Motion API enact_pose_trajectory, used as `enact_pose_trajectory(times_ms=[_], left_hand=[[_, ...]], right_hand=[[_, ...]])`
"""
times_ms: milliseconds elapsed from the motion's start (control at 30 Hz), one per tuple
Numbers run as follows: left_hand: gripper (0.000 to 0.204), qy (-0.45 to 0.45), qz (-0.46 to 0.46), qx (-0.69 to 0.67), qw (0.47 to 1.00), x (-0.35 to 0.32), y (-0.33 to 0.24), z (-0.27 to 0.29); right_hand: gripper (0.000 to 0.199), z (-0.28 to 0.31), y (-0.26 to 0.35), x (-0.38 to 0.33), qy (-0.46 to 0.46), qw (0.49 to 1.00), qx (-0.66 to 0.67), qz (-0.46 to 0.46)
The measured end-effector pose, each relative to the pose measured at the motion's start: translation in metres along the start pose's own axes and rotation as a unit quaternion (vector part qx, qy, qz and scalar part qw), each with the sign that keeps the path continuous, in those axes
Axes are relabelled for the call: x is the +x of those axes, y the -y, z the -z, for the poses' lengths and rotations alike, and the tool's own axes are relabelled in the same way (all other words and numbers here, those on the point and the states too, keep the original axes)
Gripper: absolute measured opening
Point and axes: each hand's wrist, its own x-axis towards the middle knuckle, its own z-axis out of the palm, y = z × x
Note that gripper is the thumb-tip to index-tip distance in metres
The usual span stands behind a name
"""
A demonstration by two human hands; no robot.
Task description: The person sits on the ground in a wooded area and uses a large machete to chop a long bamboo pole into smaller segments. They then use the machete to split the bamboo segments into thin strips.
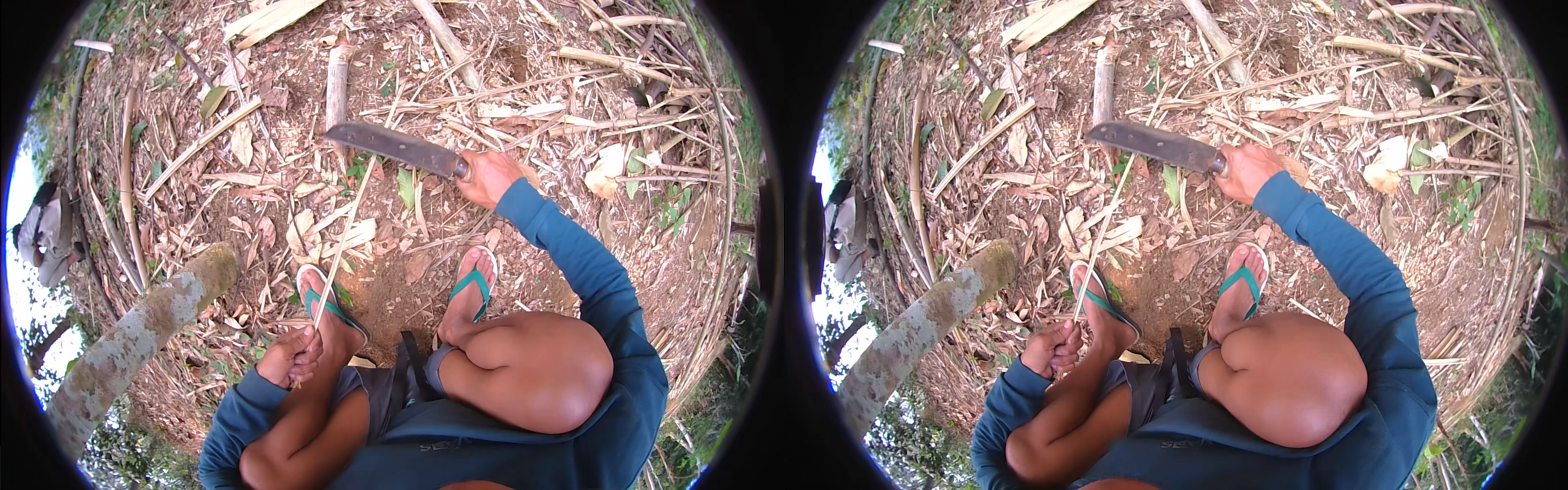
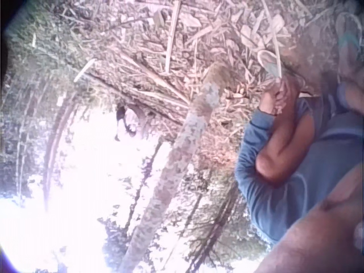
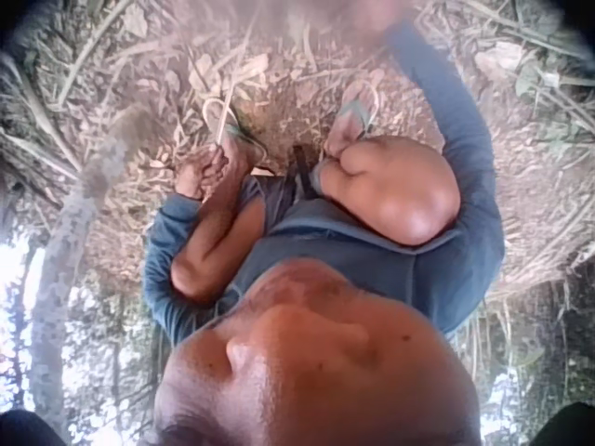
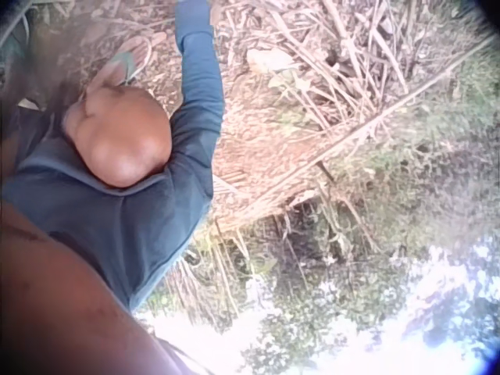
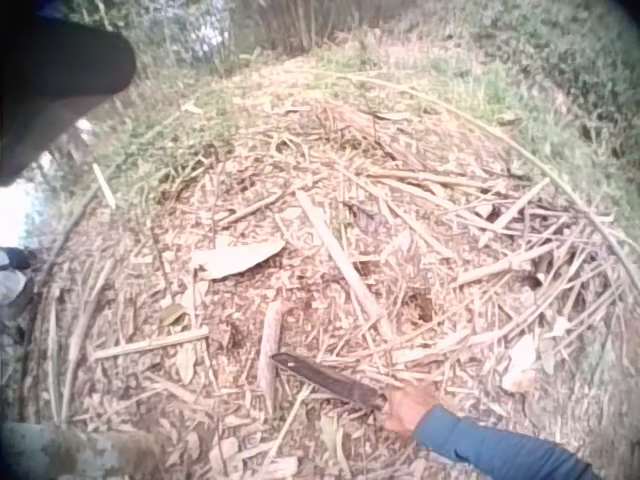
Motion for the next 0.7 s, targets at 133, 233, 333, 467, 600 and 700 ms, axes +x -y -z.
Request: enact_pose_trajectory(times_ms=[133,233,333,467,600,700], left_hand=[[0.033,0.011,0.015,-0.023,1.0,0.0,0.008,0.015],[0.035,-0.009,-0.009,0.013,1.0,-0.003,0.017,0.022],[0.035,-0.07,-0.042,0.108,0.991,-0.001,0.022,0.021],[0.033,-0.15,-0.116,0.225,0.956,0.01,0.027,0.01],[0.033,-0.218,-0.118,0.299,0.921,0.01,0.025,0.002],[0.033,-0.235,-0.16,0.359,0.889,0.007,0.023,0.004]], right_hand=[[0.037,-0.007,-0.019,0.01,0.047,0.999,-0.016,-0.013],[0.037,-0.005,-0.038,0.029,-0.041,0.995,-0.006,-0.096],[0.038,-0.014,-0.029,0.019,-0.026,0.998,0.03,-0.046],[0.03,-0.039,0.027,-0.044,-0.047,0.991,0.095,0.087],[0.026,-0.033,0.057,-0.06,0.065,0.973,0.11,0.194],[0.027,-0.019,0.048,-0.037,0.029,0.997,0.034,0.068]])
